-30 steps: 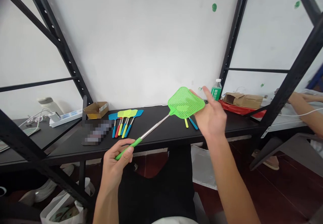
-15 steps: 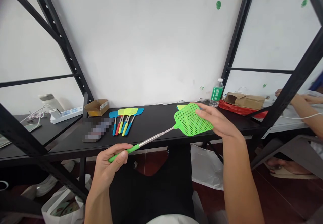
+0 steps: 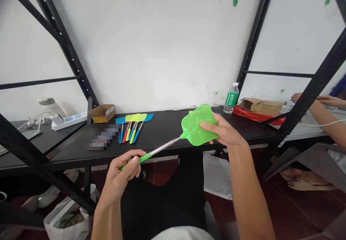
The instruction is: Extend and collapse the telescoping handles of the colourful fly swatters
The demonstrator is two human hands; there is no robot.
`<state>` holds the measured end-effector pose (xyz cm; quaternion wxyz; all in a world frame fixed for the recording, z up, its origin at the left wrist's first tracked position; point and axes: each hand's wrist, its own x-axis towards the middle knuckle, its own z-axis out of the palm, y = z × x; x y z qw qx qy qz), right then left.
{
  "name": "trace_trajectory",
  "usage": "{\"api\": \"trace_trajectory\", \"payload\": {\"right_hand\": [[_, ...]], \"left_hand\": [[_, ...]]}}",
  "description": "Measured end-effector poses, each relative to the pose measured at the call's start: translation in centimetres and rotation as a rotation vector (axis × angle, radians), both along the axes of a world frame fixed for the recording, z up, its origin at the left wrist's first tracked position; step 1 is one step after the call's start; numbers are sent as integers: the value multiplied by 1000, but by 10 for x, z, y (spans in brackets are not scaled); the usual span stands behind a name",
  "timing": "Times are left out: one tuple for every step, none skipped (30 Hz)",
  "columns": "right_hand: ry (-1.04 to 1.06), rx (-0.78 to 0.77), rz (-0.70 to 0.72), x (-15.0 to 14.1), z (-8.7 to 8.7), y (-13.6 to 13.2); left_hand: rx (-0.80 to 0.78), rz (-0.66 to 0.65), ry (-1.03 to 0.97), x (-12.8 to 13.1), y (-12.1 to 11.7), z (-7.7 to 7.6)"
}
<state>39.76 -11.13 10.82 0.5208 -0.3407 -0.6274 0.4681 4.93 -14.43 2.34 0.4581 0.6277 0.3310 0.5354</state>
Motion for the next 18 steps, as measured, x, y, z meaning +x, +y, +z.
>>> {"api": "trace_trajectory", "payload": {"right_hand": [[-1,3,2,-3,1,0],[-1,7,5,-5,1,0],[-2,11,8,-8,2,-1],[-2,15,13,-10,3,-2],[-4,18,19,-12,4,-3],[-10,21,23,-13,4,-4],[-20,25,21,-14,5,-4],[-35,29,11,-16,6,-5],[-53,34,-4,-17,6,-5],[-70,37,-21,-17,7,-6],[-82,37,-35,-18,7,-6],[-89,34,-44,-18,7,-6],[-90,29,-46,-18,7,-6],[-86,21,-44,-18,7,-6],[-81,15,-43,-18,7,-6],[-77,8,-45,-17,7,-5],[-76,0,-51,-18,6,-4],[-77,-9,-59,-18,6,-3]], "left_hand": [[-8,2,-7,1,0,0],[-11,4,-16,1,0,1],[-13,3,-24,2,0,1],[-16,-4,-32,3,0,2],[-18,-14,-38,4,0,3],[-20,-25,-45,5,-1,3],[-25,-33,-48,5,-1,3],[-31,-34,-49,6,-1,4],[-37,-28,-47,7,-1,4],[-42,-19,-45,8,-1,4],[-45,-13,-43,8,0,4],[-45,-13,-45,9,0,4],[-43,-18,-51,10,0,4],[-40,-25,-59,10,0,4],[-38,-32,-67,11,1,3],[-38,-37,-76,11,2,3],[-38,-40,-85,12,4,3],[-42,-42,-96,13,6,2]]}}
